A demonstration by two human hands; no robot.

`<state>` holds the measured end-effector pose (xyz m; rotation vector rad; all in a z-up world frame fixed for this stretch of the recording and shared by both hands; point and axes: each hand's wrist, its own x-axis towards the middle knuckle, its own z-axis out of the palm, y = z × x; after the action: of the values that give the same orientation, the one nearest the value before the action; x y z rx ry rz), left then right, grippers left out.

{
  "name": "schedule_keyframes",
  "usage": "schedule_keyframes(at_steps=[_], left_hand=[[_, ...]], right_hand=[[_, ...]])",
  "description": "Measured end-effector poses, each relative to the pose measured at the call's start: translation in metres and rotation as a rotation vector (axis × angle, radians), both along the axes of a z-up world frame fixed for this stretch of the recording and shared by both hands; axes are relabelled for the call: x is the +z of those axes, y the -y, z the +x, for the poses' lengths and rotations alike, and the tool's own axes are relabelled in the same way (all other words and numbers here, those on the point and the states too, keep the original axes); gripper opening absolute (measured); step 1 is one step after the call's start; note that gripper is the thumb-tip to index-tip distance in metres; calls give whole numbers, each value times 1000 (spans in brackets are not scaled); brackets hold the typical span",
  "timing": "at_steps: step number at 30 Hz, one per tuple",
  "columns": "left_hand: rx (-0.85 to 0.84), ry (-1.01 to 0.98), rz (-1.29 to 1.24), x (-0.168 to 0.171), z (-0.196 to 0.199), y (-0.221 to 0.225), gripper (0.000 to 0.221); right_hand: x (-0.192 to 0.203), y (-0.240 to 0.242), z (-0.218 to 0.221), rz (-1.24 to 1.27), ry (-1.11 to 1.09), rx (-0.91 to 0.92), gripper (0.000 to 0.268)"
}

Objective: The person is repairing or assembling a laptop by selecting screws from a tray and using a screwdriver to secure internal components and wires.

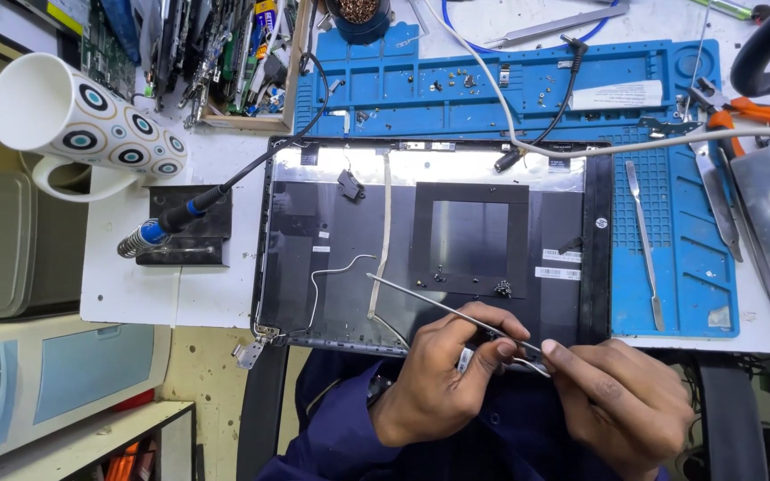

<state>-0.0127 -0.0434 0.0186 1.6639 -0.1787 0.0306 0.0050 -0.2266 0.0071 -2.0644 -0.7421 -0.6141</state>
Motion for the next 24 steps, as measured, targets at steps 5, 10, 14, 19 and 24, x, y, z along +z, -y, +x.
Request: schedule_keyframes(at_steps=[5,10,14,19,24], left_hand=[[-8,-64,2,-3,3,0,20],[-44,-51,-11,-5,6,-5,21],[-35,-58,26,-9,8,-7,21],[-64,37,135,-15,12,-12,27],[-2,90,220,-14,17,-28,34]], right_hand=[[-4,-2,-1,-1,-9,-33,12],[-6,-3,0,-13,-77,-28,13],[-6,-7,1,-8,-98,-19,13],[-8,-5,3,-38,-151,-21,15],[-6,-4,3,-13,-172,-81,12]])
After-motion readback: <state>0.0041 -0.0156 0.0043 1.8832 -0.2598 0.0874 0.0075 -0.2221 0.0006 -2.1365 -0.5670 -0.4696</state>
